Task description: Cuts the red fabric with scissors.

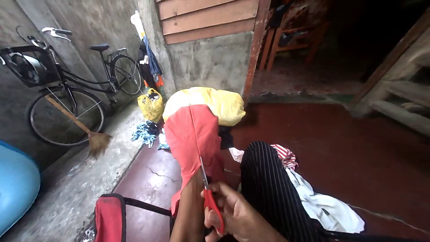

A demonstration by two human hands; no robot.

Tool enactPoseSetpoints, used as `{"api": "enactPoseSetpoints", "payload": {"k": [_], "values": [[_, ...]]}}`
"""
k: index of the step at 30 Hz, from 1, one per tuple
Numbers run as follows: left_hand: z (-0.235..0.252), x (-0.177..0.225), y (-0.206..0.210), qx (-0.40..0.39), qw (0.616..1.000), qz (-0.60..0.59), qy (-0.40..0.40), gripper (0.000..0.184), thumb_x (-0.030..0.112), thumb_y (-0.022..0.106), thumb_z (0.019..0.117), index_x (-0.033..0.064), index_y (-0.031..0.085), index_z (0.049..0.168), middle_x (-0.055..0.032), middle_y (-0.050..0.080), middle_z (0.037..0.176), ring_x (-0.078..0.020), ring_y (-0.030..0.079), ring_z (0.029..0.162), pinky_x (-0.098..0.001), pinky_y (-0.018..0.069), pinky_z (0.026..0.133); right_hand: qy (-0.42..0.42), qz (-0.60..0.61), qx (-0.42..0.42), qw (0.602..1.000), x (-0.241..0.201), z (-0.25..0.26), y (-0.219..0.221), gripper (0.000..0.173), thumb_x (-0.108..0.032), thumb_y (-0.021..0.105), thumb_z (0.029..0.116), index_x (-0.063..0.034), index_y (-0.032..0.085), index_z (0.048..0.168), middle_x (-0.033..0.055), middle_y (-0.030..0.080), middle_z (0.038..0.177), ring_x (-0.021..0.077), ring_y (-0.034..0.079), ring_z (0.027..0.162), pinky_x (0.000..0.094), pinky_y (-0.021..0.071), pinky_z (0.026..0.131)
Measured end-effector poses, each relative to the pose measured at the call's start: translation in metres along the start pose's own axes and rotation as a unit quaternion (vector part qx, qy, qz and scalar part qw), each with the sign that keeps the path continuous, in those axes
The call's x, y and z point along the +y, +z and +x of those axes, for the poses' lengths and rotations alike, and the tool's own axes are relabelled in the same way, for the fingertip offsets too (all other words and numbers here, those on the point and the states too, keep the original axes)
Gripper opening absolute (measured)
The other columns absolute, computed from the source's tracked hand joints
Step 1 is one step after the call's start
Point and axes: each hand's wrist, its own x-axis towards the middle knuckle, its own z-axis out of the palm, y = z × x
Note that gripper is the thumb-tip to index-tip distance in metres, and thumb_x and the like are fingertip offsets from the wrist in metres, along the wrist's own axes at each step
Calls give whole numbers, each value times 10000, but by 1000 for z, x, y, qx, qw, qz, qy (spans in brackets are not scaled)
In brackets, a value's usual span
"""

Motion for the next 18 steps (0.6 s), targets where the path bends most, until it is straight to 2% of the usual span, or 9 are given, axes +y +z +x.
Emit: {"api": "enactPoseSetpoints", "payload": {"k": [3, 4, 6, 9, 10, 13, 15, 16, 18], "values": [[2, 8, -4, -31, 999, 42, -11, 256, -3, 364, 1076, -158, 559, 1134, -139, 586, 966, -69, 538, 869, -173, 459, 822, -9, -9, -1, 1000, -2, 0, 1, 445, -160, 753, 931, -104, 503, 1295, 38, 700, 944, 195, 732, 813, 408, 655, 679], [-1, 0, -9, -50, 999, -4, 4, 260, 0, 356, 1076, -152, 566, 1107, -125, 595, 935, -63, 551, 858, -178, 470, 826, -16, -8, -3, 1000, -4, 1, 1, 441, -168, 746, 938, -101, 503, 1300, 45, 698, 958, 200, 730, 816, 412, 655, 681], [3, -31, -22, -120, 979, -160, 38, 270, 40, 340, 1070, -27, 587, 988, -3, 642, 804, 5, 617, 770, -156, 531, 759, -27, -8, -12, 1000, -8, 1, 0, 427, -185, 724, 955, -113, 497, 1309, 51, 701, 986, 204, 728, 830, 414, 653, 697], [-4, -41, -23, -143, 953, -269, -7, 332, 118, 321, 1102, 52, 611, 953, 16, 654, 777, -8, 640, 743, -168, 547, 707, -34, -10, -9, 999, -10, 0, -1, 447, -208, 736, 949, -113, 494, 1313, 54, 702, 972, 207, 727, 813, 425, 652, 706], [-3, -45, -24, -147, 953, -264, 6, 321, 128, 337, 1100, 37, 624, 991, 1, 667, 818, -17, 649, 781, -174, 547, 732, -35, -16, -1, 999, -10, -1, 0, 452, -205, 743, 944, -106, 494, 1309, 50, 702, 962, 205, 729, 810, 424, 653, 701], [13, -56, -26, -196, 954, -162, 160, 276, 61, 380, 1051, -109, 575, 1148, -52, 651, 1000, -14, 607, 965, -173, 488, 911, -31, -25, 16, 999, -14, -4, 5, 430, -152, 742, 938, -92, 504, 1290, 41, 705, 939, 188, 733, 813, 397, 654, 674], [7, -57, -27, -204, 949, -213, 113, 304, 155, 365, 1087, -18, 612, 1134, -31, 674, 989, -35, 638, 961, -201, 519, 900, -25, -17, 15, 999, -16, -4, 7, 425, -148, 735, 945, -86, 498, 1292, 49, 707, 941, 193, 733, 812, 393, 654, 673], [1, -56, -26, -193, 946, -252, 65, 320, 198, 364, 1095, 39, 639, 1063, -15, 688, 914, -42, 662, 885, -207, 549, 831, -27, -14, 13, 999, -18, -4, 8, 427, -161, 727, 953, -83, 491, 1300, 55, 707, 948, 200, 733, 814, 402, 654, 681], [-8, -53, -24, -160, 946, -282, -4, 345, 227, 362, 1102, 77, 654, 997, -3, 689, 828, -48, 675, 785, -214, 571, 725, -31, -12, 12, 999, -21, -4, 8, 420, -208, 704, 972, -88, 476, 1305, 60, 692, 959, 209, 721, 804, 426, 651, 696]]}}
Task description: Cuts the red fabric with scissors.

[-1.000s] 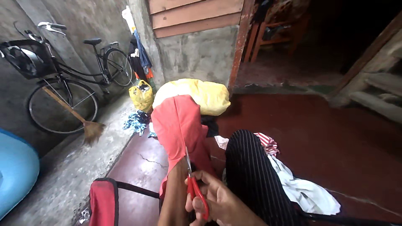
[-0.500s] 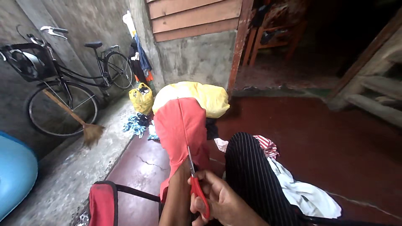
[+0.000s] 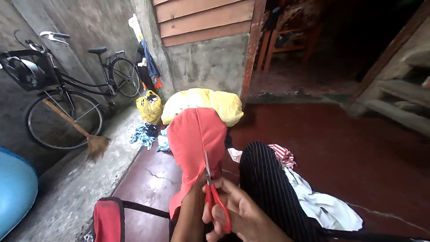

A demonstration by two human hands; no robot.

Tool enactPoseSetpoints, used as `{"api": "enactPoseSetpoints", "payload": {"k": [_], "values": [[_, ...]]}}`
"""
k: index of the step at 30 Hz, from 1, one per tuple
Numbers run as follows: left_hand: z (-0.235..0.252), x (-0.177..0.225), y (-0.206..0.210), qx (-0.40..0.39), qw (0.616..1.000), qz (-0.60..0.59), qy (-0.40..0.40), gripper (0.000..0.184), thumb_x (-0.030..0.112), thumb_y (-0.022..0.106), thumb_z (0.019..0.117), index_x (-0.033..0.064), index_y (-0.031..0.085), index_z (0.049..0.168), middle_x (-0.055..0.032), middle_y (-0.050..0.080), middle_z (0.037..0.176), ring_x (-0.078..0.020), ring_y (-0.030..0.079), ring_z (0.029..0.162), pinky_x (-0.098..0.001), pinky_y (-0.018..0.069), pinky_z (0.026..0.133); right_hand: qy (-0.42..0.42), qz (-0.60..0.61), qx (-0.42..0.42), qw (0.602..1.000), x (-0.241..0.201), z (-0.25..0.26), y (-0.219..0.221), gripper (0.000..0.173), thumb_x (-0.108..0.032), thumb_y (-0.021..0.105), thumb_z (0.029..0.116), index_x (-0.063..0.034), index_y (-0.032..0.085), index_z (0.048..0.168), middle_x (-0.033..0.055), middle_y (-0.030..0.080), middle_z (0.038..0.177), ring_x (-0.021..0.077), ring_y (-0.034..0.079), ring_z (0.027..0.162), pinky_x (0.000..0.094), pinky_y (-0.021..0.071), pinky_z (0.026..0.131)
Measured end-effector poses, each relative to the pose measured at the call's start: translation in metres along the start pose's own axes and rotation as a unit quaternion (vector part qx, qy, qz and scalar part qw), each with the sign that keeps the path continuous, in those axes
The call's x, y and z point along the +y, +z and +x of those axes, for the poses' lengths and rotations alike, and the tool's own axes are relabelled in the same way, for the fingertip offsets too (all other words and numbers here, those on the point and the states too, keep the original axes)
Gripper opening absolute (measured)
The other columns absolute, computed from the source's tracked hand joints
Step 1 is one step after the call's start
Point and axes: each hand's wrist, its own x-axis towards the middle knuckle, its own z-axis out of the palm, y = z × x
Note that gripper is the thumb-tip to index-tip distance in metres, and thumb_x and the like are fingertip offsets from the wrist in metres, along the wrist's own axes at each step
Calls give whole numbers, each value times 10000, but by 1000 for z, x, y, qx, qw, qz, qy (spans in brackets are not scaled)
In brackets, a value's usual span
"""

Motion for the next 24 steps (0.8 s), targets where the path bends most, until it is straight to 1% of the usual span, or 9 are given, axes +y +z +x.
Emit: {"api": "enactPoseSetpoints", "payload": {"k": [3, 6, 8, 12, 16, 19, 22, 23, 24], "values": [[-1, -2, -2, -27, 1000, 1, -2, 342, 184, 333, 1100, 60, 647, 1042, 2, 702, 859, -39, 681, 823, -209, 571, 764, -7, -4, 9, 1000, -2, -1, 0, 407, -195, 706, 971, -87, 488, 1297, 60, 690, 955, 211, 721, 797, 436, 653, 698], [11, 5, 6, -88, 995, 37, 28, 302, 119, 321, 1086, 70, 598, 977, 51, 658, 819, 18, 631, 801, -165, 534, 766, -11, -21, 35, 999, -4, -4, 4, 402, -134, 718, 954, -78, 494, 1284, 43, 701, 931, 189, 728, 800, 404, 653, 680], [7, -2, -5, -124, 991, 19, 53, 316, 214, 371, 1097, 91, 660, 1059, 37, 703, 934, -6, 661, 914, -191, 540, 851, -9, -13, 35, 999, -7, -5, 7, 387, -129, 704, 963, -80, 489, 1282, 44, 704, 938, 189, 727, 805, 395, 649, 682], [-4, -7, -6, -104, 994, 11, 36, 320, 206, 367, 1096, 107, 671, 1106, 36, 724, 962, -8, 678, 934, -187, 553, 849, -24, 14, 25, 999, -10, -4, 3, 368, -207, 684, 986, -82, 485, 1268, 61, 697, 949, 205, 719, 791, 424, 648, 701], [3, -8, -13, -151, 983, 74, 70, 313, 184, 357, 1104, 38, 614, 1208, 41, 707, 1063, 6, 643, 1034, -193, 513, 948, -27, -3, 56, 998, -8, -9, 5, 348, -126, 692, 969, -76, 503, 1257, 48, 707, 926, 188, 725, 784, 394, 647, 664], [11, 4, 17, -58, 996, 68, 29, 295, 54, 320, 1086, 13, 590, 975, 37, 658, 795, 30, 625, 774, -138, 527, 772, -26, -3, 60, 998, -9, -11, 7, 349, -114, 686, 972, -76, 501, 1266, 45, 708, 926, 177, 721, 773, 368, 639, 639], [-14, 10, 47, 31, 999, 44, -3, 357, 35, 274, 1079, 63, 565, 873, 37, 609, 687, 19, 601, 644, -145, 525, 648, -23, 21, 55, 998, -11, -10, 6, 348, -159, 671, 988, -79, 492, 1275, 57, 705, 941, 195, 721, 780, 392, 642, 672], [-18, 7, 44, 45, 998, 50, -6, 364, 54, 279, 1085, 66, 571, 868, 27, 610, 681, 8, 603, 635, -155, 526, 632, -24, 32, 51, 998, -10, -10, 4, 346, -189, 676, 988, -80, 500, 1266, 62, 706, 943, 200, 721, 774, 401, 644, 679], [-17, -3, 24, 9, 999, 39, 0, 359, 94, 320, 1088, 74, 622, 893, 25, 646, 717, 1, 634, 676, -164, 546, 661, -25, 40, 47, 998, -9, -10, 2, 345, -209, 676, 991, -77, 505, 1260, 71, 704, 944, 206, 718, 769, 410, 643, 684]]}}
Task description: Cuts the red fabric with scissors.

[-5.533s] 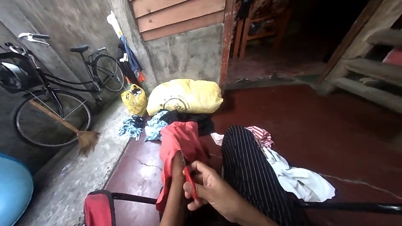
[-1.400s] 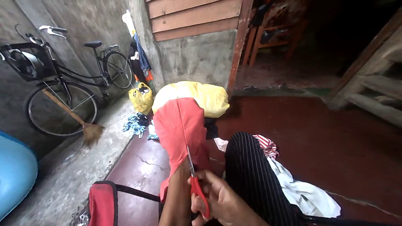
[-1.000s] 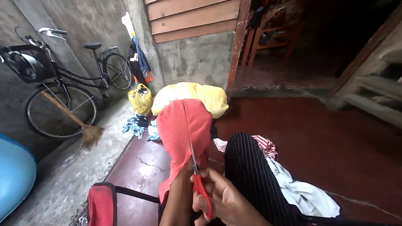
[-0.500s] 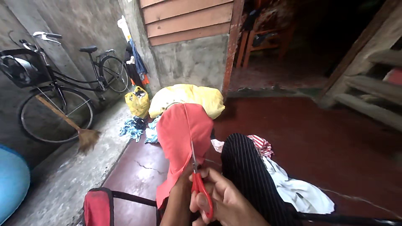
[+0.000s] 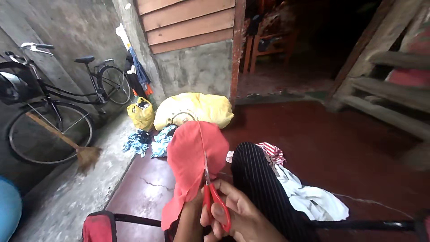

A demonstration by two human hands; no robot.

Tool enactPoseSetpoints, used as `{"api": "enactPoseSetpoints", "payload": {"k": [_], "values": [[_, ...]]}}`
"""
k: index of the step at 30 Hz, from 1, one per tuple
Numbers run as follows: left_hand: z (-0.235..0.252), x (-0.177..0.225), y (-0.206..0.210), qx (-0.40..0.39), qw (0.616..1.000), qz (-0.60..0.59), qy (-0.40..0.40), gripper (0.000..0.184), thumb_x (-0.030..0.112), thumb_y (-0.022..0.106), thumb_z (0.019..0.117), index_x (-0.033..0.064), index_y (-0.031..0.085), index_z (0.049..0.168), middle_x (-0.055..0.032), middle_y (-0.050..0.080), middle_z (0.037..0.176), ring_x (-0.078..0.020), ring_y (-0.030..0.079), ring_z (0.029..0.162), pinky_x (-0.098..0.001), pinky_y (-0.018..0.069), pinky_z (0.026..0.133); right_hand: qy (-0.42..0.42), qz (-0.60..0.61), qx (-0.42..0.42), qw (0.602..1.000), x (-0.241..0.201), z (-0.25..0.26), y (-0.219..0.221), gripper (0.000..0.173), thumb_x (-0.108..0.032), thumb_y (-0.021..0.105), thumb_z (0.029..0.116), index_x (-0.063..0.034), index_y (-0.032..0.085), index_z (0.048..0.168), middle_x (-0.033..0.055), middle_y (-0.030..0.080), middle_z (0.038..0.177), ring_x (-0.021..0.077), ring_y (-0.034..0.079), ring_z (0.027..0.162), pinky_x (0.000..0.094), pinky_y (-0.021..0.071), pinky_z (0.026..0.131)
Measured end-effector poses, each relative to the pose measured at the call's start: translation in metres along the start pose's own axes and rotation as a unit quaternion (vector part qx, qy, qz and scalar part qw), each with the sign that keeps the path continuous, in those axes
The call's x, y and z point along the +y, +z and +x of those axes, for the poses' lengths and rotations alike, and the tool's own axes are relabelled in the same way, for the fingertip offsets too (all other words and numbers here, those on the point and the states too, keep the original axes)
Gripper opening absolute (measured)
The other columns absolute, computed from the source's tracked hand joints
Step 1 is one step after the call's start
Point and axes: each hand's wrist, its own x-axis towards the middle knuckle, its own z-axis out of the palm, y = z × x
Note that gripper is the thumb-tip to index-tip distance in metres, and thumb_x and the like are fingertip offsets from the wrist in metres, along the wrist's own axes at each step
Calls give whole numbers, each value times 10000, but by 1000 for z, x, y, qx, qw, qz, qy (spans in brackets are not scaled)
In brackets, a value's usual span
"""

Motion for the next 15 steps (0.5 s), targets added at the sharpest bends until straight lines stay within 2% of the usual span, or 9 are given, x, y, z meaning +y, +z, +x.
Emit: {"api": "enactPoseSetpoints", "payload": {"k": [2, 5, 7, 8, 9, 11, 13, 14, 15], "values": [[10, -19, -32, -99, 993, -68, -7, 340, 172, 402, 1077, 125, 713, 949, 34, 716, 809, -5, 683, 771, -183, 568, 728, -5, -1, 0, 1000, 2, -2, 0, 334, -194, 662, 998, -75, 502, 1266, 67, 697, 944, 200, 707, 772, 414, 638, 693], [11, -17, -25, -100, 991, -85, -4, 306, 95, 374, 1066, 116, 658, 956, 42, 711, 826, -5, 677, 781, -178, 570, 741, -13, -28, 22, 999, 2, -6, 4, 326, -114, 663, 987, -77, 498, 1266, 45, 706, 928, 182, 719, 788, 387, 639, 675], [15, -22, -34, -173, 978, -119, 3, 252, 153, 474, 1058, 124, 722, 1018, 32, 737, 888, -13, 694, 819, -184, 571, 763, -12, -23, 23, 999, 1, -6, 4, 330, -107, 663, 988, -77, 494, 1269, 48, 705, 926, 183, 719, 790, 381, 639, 674], [15, -24, -37, -165, 980, -109, 2, 260, 164, 473, 1059, 128, 724, 1001, 36, 724, 857, -6, 683, 787, -176, 564, 739, -10, -14, 25, 1000, 0, -6, 5, 330, -115, 659, 992, -76, 491, 1273, 55, 703, 928, 188, 717, 785, 388, 640, 674], [11, -22, -35, -115, 991, -62, 5, 281, 156, 432, 1073, 133, 695, 979, 47, 702, 828, 2, 666, 773, -172, 554, 744, -8, -6, 27, 1000, -2, -6, 5, 328, -125, 644, 1002, -72, 484, 1282, 61, 698, 936, 192, 712, 778, 394, 639, 677], [3, -19, -22, 27, 999, 24, -8, 354, 111, 364, 1083, 125, 616, 835, 42, 651, 682, 9, 638, 651, -160, 553, 670, -5, 16, 30, 999, -4, -6, 3, 325, -154, 621, 1016, -67, 473, 1292, 68, 692, 951, 202, 713, 777, 418, 643, 700], [15, -51, -79, -56, 995, 69, 42, 386, 99, 279, 1104, 57, 634, 959, -1, 667, 771, -28, 665, 736, -200, 573, 726, -6, 23, 29, 999, -3, -7, 1, 341, -171, 630, 1016, -55, 471, 1295, 78, 682, 963, 207, 706, 778, 427, 642, 705], [18, -55, -87, 22, 996, 88, -18, 406, 143, 316, 1106, 90, 663, 902, -6, 662, 718, -50, 659, 683, -224, 575, 699, -10, 18, 31, 999, -2, -8, 1, 343, -157, 636, 1011, -54, 474, 1295, 77, 683, 961, 204, 705, 776, 423, 642, 699], [25, -75, -125, -77, 993, 83, 33, 380, 178, 307, 1117, 59, 659, 1038, -28, 685, 835, -75, 681, 789, -251, 584, 755, -14, 10, 37, 999, -1, -9, 2, 343, -131, 644, 1003, -55, 479, 1293, 70, 691, 948, 199, 709, 775, 414, 642, 687]]}}
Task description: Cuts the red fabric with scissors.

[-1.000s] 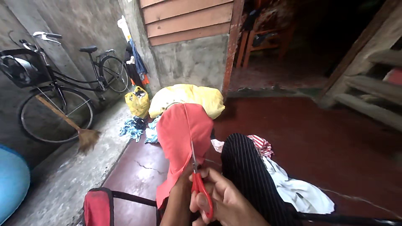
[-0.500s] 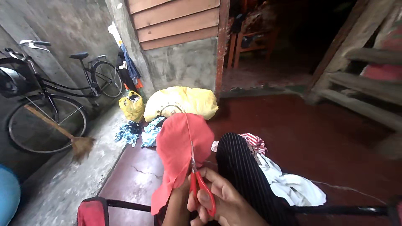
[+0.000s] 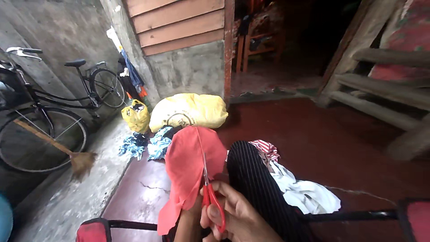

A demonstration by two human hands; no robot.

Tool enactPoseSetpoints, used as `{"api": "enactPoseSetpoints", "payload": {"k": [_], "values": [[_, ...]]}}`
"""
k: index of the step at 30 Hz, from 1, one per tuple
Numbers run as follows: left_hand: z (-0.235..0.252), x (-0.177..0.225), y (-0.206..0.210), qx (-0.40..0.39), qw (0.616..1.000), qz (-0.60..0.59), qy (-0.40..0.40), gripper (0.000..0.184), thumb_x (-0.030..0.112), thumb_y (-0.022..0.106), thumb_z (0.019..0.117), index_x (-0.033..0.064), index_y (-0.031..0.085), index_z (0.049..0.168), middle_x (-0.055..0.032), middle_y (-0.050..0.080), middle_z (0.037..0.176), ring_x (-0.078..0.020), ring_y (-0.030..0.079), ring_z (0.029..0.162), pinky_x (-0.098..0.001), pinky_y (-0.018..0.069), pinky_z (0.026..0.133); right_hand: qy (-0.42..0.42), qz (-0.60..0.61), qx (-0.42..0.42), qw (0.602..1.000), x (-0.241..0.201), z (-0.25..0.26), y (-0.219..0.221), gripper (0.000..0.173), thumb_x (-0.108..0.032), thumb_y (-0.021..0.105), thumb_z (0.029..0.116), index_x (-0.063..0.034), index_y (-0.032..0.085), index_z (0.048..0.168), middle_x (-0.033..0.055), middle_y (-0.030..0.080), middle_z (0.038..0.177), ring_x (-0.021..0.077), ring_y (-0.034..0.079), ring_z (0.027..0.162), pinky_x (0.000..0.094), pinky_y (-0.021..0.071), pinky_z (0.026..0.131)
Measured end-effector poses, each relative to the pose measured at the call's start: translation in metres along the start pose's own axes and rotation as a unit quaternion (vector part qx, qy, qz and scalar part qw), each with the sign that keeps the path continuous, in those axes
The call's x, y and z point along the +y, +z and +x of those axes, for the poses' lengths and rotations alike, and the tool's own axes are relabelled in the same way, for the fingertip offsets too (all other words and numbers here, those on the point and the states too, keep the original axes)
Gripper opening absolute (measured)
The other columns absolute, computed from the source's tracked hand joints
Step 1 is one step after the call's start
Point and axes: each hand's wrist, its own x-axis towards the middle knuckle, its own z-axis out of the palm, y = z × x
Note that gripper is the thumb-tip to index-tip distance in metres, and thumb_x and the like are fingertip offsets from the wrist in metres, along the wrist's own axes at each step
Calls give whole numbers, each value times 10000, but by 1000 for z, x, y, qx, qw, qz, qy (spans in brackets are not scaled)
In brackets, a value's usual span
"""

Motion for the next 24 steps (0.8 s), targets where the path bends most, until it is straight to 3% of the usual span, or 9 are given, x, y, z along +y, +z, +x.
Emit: {"api": "enactPoseSetpoints", "payload": {"k": [2, 4, 8, 10, 14, 17, 19, 21, 24], "values": [[-1, -12, -18, -78, 995, 19, 51, 334, 196, 344, 1119, 40, 633, 1180, -36, 695, 973, -85, 681, 908, -261, 581, 822, -2, -10, 6, 1000, 1, -1, 0, 338, -115, 663, 991, -63, 489, 1276, 61, 701, 936, 198, 722, 788, 404, 645, 673], [-7, 38, 45, 16, 999, -33, -31, 265, 157, 451, 1073, 125, 701, 996, 38, 710, 836, -17, 676, 795, -206, 568, 771, 2, -8, 4, 1000, 0, -1, 0, 342, -118, 652, 998, -62, 484, 1290, 68, 699, 943, 201, 718, 787, 405, 641, 676], [14, 57, 78, -136, 959, -245, -45, 326, 186, 459, 1066, 168, 724, 878, 68, 687, 723, 26, 639, 632, -128, 530, 620, 14, 18, -6, 1000, -4, 0, -5, 325, -199, 611, 1027, -67, 467, 1286, 78, 684, 952, 216, 707, 780, 440, 640, 715], [11, 56, 77, -149, 945, -285, -64, 309, 169, 491, 1057, 152, 744, 881, 45, 702, 726, 2, 658, 627, -143, 547, 615, 13, 18, -9, 1000, -3, -1, -6, 305, -188, 602, 1029, -71, 473, 1279, 82, 685, 956, 217, 709, 781, 438, 640, 720], [12, 55, 81, -106, 980, -166, 25, 331, 113, 402, 1071, 146, 714, 967, 79, 712, 835, 41, 658, 784, -132, 536, 765, 9, -9, 23, 1000, -2, -2, -6, 311, -105, 654, 990, -64, 495, 1255, 70, 696, 934, 202, 719, 767, 414, 647, 672], [9, 55, 83, -75, 982, -173, 24, 331, 92, 408, 1061, 138, 710, 936, 73, 707, 808, 38, 655, 760, -131, 535, 747, 17, -6, 24, 1000, -2, -1, -5, 319, -108, 657, 991, -64, 493, 1262, 72, 698, 933, 205, 718, 768, 412, 645, 670], [12, 47, 71, -159, 953, -256, -14, 266, 139, 496, 1052, 140, 750, 973, 52, 736, 852, 17, 684, 781, -137, 549, 760, 19, 11, 13, 1000, -2, 0, -8, 302, -147, 631, 1013, -64, 484, 1264, 90, 690, 948, 217, 712, 764, 427, 644, 690], [26, 41, 67, -278, 888, -361, -66, 265, 170, 507, 1047, 91, 757, 1012, 0, 751, 865, -43, 716, 776, -178, 577, 742, 18, 18, 2, 1000, -2, 2, -13, 319, -201, 626, 1023, -60, 475, 1266, 102, 685, 953, 229, 713, 764, 434, 646, 696], [33, 36, 65, -311, 878, -361, -46, 208, 177, 566, 1022, 88, 755, 1029, 4, 747, 871, -38, 706, 776, -176, 570, 737, 24, 20, 9, 999, -3, 2, -14, 322, -215, 638, 1016, -61, 483, 1253, 110, 686, 942, 233, 710, 748, 442, 645, 696]]}}
